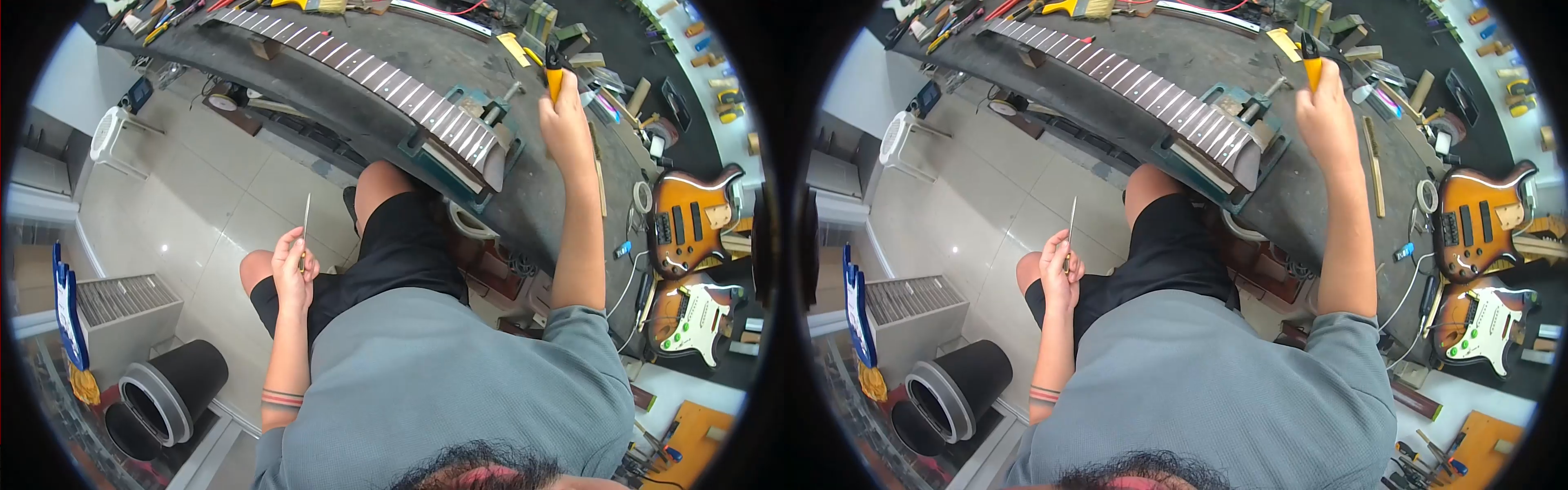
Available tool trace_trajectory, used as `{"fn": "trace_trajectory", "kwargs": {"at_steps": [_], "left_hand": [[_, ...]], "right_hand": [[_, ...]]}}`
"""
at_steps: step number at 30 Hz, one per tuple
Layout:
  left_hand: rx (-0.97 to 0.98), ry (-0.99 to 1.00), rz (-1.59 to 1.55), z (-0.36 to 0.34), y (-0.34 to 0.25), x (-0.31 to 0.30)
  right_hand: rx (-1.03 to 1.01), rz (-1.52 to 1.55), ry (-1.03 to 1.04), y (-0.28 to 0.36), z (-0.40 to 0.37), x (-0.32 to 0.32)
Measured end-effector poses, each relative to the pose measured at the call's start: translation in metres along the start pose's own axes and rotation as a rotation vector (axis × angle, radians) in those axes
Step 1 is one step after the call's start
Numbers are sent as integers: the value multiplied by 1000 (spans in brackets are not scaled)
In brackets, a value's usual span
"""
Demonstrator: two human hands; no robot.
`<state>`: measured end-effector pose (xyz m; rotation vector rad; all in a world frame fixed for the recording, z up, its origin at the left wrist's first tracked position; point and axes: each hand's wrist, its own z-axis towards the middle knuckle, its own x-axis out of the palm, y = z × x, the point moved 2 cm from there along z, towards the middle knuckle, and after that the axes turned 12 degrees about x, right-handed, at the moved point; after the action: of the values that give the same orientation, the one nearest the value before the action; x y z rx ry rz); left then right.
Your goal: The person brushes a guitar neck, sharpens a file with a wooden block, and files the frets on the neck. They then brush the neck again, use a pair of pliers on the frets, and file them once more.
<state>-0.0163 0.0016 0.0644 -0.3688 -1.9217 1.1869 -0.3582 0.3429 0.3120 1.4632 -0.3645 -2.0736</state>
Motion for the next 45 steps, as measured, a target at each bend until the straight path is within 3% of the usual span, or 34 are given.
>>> {"fn": "trace_trajectory", "kwargs": {"at_steps": [2,6,8,9,10,12,16,17,18,20,22,24,26,28,29,30,32,34,38,42,45], "left_hand": [[-41,-1,-68,-1,0,2],[-123,23,-260,1,-8,18],[-129,55,-333,0,-21,26],[-130,80,-363,-1,-28,34],[-126,117,-395,2,-36,38],[-104,171,-403,4,-44,40],[-75,274,-361,7,-51,48],[-75,266,-332,7,-51,50],[-71,255,-285,7,-54,51],[-69,218,-194,2,-60,51],[-57,194,-141,1,-63,45],[-48,171,-101,1,-64,40],[-29,153,-84,6,-63,37],[-47,136,-93,8,-62,32],[-52,125,-100,9,-63,30],[-69,105,-117,8,-64,29],[-101,60,-149,5,-67,26],[-75,21,-154,7,-69,12],[2,-149,-176,6,-80,-24],[28,-227,-85,-2,-80,-37],[-2,-139,-93,0,-72,-28]], "right_hand": [[134,-347,56,-65,15,2],[145,-29,196,-117,7,-16],[180,-478,-71,-171,16,-44],[464,-739,2,-166,5,-57],[563,-868,31,-215,4,-58],[557,-886,41,-249,-11,-55],[567,-455,47,-276,-14,-62],[461,-421,49,-291,-8,-70],[249,-450,-127,-331,-3,-73],[513,-204,-76,-261,-8,-93],[333,126,13,-176,-22,-96],[255,303,76,-53,-59,-73],[272,453,293,65,-118,-31],[-26,369,545,108,-155,35],[68,411,780,130,-166,63],[-115,426,746,132,-179,107],[-219,388,787,137,-202,181],[-407,386,657,145,-219,224],[-276,463,800,105,-241,294],[-219,489,915,120,-246,293],[-352,595,937,153,-256,282]]}}
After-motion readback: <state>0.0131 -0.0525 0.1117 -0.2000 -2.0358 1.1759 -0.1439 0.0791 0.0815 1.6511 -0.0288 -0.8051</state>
